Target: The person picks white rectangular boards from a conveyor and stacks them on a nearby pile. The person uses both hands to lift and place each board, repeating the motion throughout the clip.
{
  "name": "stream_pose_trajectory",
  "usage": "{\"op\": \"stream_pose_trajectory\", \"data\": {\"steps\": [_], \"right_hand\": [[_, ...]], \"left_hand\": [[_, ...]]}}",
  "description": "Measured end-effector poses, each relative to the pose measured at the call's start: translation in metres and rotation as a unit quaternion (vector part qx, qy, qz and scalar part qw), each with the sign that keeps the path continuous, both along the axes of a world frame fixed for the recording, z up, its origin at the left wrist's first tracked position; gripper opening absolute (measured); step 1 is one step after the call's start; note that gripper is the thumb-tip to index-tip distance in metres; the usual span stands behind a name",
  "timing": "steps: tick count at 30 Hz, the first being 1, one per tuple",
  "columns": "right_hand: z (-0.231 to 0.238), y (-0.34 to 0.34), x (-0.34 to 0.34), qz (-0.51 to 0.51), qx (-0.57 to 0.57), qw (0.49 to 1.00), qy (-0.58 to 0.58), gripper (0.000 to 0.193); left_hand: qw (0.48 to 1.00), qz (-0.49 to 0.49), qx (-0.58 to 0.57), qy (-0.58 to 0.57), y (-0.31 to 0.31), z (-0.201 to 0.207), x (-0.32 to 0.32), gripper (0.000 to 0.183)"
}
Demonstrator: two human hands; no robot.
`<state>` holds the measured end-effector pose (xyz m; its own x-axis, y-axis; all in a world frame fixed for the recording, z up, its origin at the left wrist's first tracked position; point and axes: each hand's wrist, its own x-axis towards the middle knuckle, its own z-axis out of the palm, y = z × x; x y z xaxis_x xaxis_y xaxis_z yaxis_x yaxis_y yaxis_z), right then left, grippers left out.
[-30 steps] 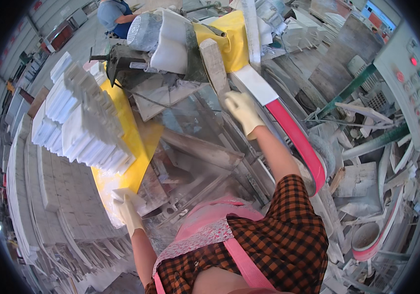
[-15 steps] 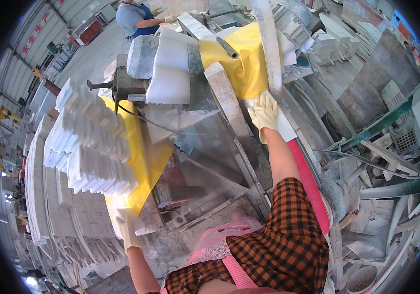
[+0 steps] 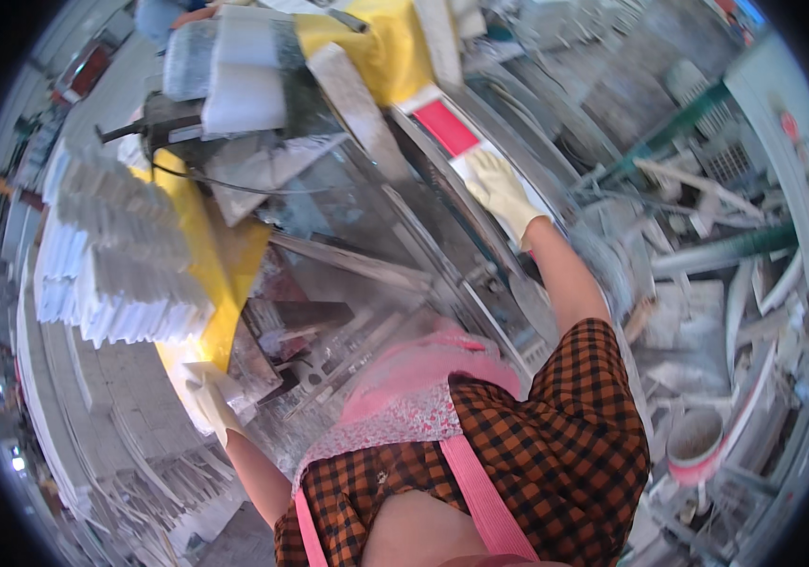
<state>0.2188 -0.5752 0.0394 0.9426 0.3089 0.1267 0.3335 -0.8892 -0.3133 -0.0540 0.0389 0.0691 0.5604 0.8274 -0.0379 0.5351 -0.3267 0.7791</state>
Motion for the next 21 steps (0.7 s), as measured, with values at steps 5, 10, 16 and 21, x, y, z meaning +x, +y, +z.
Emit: {"op": "stream_pose_trajectory", "data": {"steps": [5, 10, 16, 21], "right_hand": [[0.057, -0.065, -0.092, 0.037, -0.051, 0.998, -0.013, 0.079], [0.044, -0.04, -0.124, -0.02, -0.196, 0.98, 0.027, 0.098], [-0.003, -0.026, -0.11, -0.09, -0.158, 0.98, -0.076, 0.075], [0.006, -0.032, -0.087, -0.048, -0.181, 0.964, -0.188, 0.067]], "left_hand": [[0.991, 0.013, 0.1, 0.085, -0.009, 0.013, 0.007, 0.046], [1.0, -0.014, 0.015, 0.012, -0.011, 0.015, 0.004, 0.045], [0.998, -0.016, 0.046, 0.047, -0.004, 0.014, 0.001, 0.051], [0.997, -0.025, 0.06, 0.036, 0.003, 0.007, -0.003, 0.051]]}}
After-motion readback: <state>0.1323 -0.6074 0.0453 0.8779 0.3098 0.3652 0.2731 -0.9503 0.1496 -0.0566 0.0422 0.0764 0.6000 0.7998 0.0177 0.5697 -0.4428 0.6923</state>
